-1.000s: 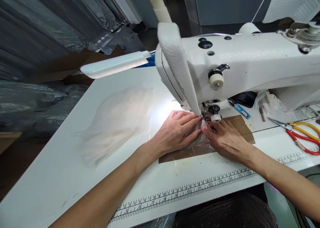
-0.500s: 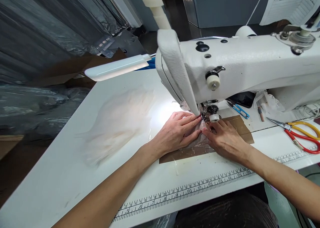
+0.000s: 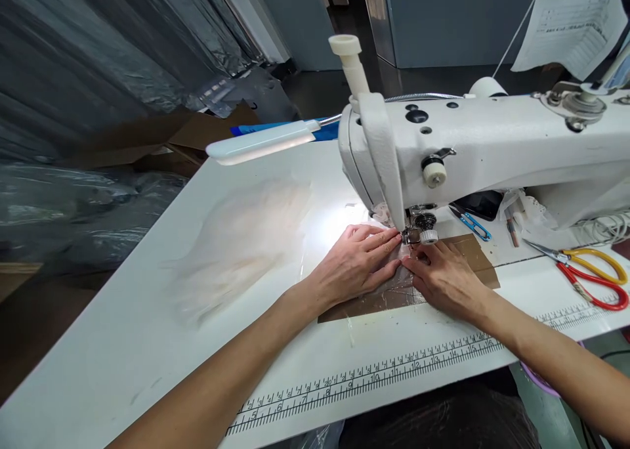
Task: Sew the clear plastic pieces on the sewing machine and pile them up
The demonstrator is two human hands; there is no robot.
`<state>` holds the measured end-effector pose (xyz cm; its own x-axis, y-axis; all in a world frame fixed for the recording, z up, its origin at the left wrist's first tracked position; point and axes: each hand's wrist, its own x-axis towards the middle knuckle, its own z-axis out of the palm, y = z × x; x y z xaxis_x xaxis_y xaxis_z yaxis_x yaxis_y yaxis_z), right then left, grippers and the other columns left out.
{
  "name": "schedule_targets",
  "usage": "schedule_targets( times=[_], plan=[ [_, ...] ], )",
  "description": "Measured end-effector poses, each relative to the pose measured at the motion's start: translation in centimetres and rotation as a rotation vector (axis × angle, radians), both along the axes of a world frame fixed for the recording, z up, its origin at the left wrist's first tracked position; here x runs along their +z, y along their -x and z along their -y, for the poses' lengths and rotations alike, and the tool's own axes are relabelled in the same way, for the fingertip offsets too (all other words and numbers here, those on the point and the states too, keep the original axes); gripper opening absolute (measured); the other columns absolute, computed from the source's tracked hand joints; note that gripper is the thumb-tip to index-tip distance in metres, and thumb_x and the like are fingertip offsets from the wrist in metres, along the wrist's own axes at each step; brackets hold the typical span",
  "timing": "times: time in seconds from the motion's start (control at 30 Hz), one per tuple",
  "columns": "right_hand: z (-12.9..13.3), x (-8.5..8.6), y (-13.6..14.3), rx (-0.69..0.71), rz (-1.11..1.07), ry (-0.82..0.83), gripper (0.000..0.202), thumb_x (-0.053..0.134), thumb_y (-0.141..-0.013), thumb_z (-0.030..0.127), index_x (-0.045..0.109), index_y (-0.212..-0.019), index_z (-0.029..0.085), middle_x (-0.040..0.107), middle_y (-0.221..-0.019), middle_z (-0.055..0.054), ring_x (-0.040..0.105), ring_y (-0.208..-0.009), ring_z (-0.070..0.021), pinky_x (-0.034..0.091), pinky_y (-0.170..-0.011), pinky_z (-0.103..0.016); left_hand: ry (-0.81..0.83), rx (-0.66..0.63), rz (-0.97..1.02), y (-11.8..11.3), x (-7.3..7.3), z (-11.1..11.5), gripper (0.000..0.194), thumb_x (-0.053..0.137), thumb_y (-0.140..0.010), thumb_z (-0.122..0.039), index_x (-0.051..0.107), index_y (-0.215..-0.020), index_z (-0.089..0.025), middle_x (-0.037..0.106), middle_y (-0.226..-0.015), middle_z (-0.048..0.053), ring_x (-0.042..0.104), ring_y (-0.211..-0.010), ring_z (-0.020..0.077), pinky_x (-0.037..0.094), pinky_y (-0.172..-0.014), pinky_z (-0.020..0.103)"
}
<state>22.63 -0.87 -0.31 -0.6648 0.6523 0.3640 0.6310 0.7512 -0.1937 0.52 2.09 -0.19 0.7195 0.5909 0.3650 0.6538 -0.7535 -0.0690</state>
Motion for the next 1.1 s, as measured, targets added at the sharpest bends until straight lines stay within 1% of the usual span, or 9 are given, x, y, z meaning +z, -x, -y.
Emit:
schedule_targets(
  times=[0.17, 0.4, 0.5, 0.57, 0.67, 0.73, 0.8, 0.9, 1.1],
  plan=[
    [-0.1, -0.2, 0.0, -0.001, -0.030, 0.014, 0.029, 0.043, -0.094, 0.016, 0.062, -0.115, 0.018, 0.058, -0.101, -0.011, 0.054, -0.094, -0.0213, 0.053, -0.083, -0.039, -0.002, 0.007, -0.015, -0.1, 0.0, 0.0, 0.041, 0.036, -0.100, -0.037, 0.063, -0.122, -0.015, 0.066, -0.125, 0.012, 0.058, -0.098, 0.0278, 0.045, -0.079, 0.044],
    [-0.3, 0.2, 0.0, -0.001, -0.036, 0.010, 0.031, 0.042, -0.092, 0.015, 0.067, -0.111, 0.017, 0.059, -0.097, -0.010, 0.055, -0.092, -0.0208, 0.053, -0.080, -0.037, -0.046, 0.006, -0.012, -0.2, -0.2, 0.0, 0.039, 0.036, -0.100, -0.036, 0.064, -0.120, -0.016, 0.066, -0.124, 0.012, 0.058, -0.096, 0.0264, 0.045, -0.081, 0.043],
    [-0.3, 0.2, -0.1, -0.002, -0.062, 0.029, 0.033, 0.042, -0.092, 0.016, 0.067, -0.112, 0.018, 0.059, -0.098, -0.011, 0.056, -0.093, -0.0206, 0.054, -0.081, -0.038, -0.070, 0.013, 0.026, -0.2, 0.0, 0.1, 0.037, 0.040, -0.099, -0.038, 0.063, -0.118, -0.015, 0.066, -0.121, 0.014, 0.058, -0.096, 0.0259, 0.045, -0.080, 0.043],
    [-0.4, 0.1, -0.1, -0.014, -0.086, 0.050, 0.033, 0.042, -0.093, 0.016, 0.068, -0.112, 0.019, 0.059, -0.100, -0.010, 0.057, -0.093, -0.0198, 0.054, -0.081, -0.037, -0.100, 0.004, 0.090, -0.3, 0.2, 0.2, 0.034, 0.044, -0.098, -0.037, 0.063, -0.113, -0.014, 0.068, -0.115, 0.014, 0.059, -0.091, 0.0242, 0.045, -0.074, 0.040],
    [-0.4, -0.1, -0.2, -0.026, -0.128, 0.080, 0.031, 0.044, -0.093, 0.019, 0.070, -0.111, 0.020, 0.059, -0.099, -0.010, 0.058, -0.091, -0.0186, 0.054, -0.081, -0.036, -0.102, -0.034, 0.215, -0.4, 0.5, 0.7, 0.022, 0.047, -0.095, -0.026, 0.067, -0.093, -0.016, 0.071, -0.093, 0.008, 0.057, -0.075, 0.0185, 0.044, -0.064, 0.035],
    [-0.4, -0.2, -0.2, -0.030, -0.158, 0.099, 0.030, 0.046, -0.094, 0.022, 0.071, -0.111, 0.019, 0.059, -0.099, -0.010, 0.058, -0.089, -0.0182, 0.055, -0.080, -0.035, -0.057, -0.086, 0.271, -0.5, 0.6, 1.0, 0.020, 0.048, -0.091, -0.021, 0.067, -0.084, -0.017, 0.070, -0.085, 0.005, 0.056, -0.069, 0.0161, 0.046, -0.062, 0.034],
    [-0.5, -0.3, -0.3, -0.035, -0.168, 0.116, 0.030, 0.046, -0.094, 0.022, 0.070, -0.112, 0.019, 0.059, -0.099, -0.010, 0.059, -0.088, -0.0179, 0.055, -0.080, -0.036, 0.001, -0.148, 0.276, -0.5, 0.6, 1.2, 0.020, 0.049, -0.090, -0.019, 0.068, -0.085, -0.017, 0.071, -0.087, 0.005, 0.058, -0.071, 0.0156, 0.049, -0.064, 0.033],
    [-0.5, -0.3, -0.3, -0.032, -0.162, 0.117, 0.031, 0.045, -0.094, 0.021, 0.070, -0.112, 0.017, 0.059, -0.098, -0.010, 0.059, -0.088, -0.0179, 0.055, -0.079, -0.035, 0.046, -0.203, 0.219, -0.3, 0.7, 1.2, 0.022, 0.047, -0.091, -0.018, 0.069, -0.091, -0.016, 0.072, -0.092, 0.006, 0.063, -0.077, 0.0161, 0.051, -0.065, 0.032],
    [-0.6, -0.2, -0.3, -0.017, -0.131, 0.099, 0.032, 0.042, -0.096, 0.021, 0.069, -0.113, 0.017, 0.059, -0.099, -0.011, 0.058, -0.090, -0.0182, 0.055, -0.079, -0.035, -0.020, -0.231, 0.142, -0.2, 1.2, 1.1, 0.023, 0.048, -0.093, -0.021, 0.069, -0.087, -0.018, 0.073, -0.094, 0.003, 0.058, -0.067, 0.0146, 0.045, -0.062, 0.032]
  ],
)
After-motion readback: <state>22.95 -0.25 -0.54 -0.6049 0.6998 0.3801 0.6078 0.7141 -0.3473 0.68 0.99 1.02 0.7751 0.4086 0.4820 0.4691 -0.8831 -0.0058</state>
